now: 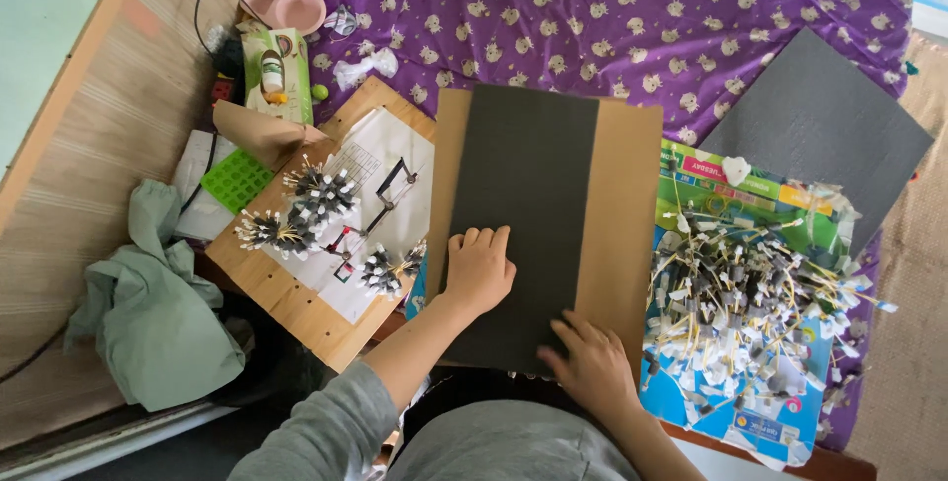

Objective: The person assembles wire components by attaching them to a cardboard template.

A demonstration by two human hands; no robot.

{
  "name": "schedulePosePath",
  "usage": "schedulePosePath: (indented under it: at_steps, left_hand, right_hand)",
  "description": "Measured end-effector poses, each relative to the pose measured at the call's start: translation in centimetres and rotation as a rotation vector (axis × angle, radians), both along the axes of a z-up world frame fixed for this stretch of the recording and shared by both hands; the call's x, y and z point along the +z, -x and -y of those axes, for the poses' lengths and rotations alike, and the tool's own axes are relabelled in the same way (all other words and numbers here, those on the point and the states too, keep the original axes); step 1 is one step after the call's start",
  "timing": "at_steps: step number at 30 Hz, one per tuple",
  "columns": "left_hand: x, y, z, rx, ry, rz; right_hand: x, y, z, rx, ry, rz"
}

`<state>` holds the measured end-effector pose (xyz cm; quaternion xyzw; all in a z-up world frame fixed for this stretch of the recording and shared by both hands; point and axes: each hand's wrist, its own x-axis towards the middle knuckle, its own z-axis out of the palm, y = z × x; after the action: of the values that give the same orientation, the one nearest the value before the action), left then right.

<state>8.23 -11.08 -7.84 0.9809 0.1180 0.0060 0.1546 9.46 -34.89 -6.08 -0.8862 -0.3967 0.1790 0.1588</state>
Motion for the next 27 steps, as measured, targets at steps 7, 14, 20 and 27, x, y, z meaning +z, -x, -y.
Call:
schedulePosePath:
  at_steps: [7, 14, 20, 27]
  left_hand:
    - [1.6, 0.6, -0.3, 0.084, 0.040, -0.056]
    - [-0.4, 1.2, -1.1, 0.255, 0.039, 0.047]
    - [0.0, 0.7, -3.5, 0.526, 0.159, 0.287]
    - [-4.4, 1.3, -4.2, 0.696, 0.118, 0.219]
  right_hand:
    - [0.7, -7.2, -12.4, -0.090, -0.001, -0.021]
    - [-0.1, -7.5, -15.2, -0.234, 0.163, -0.152]
    - [0.5, -7.9, -16.0, -0.292, 0.218, -0.203]
    - [0.9, -8.5, -15.5, -0.251, 0.226, -0.189]
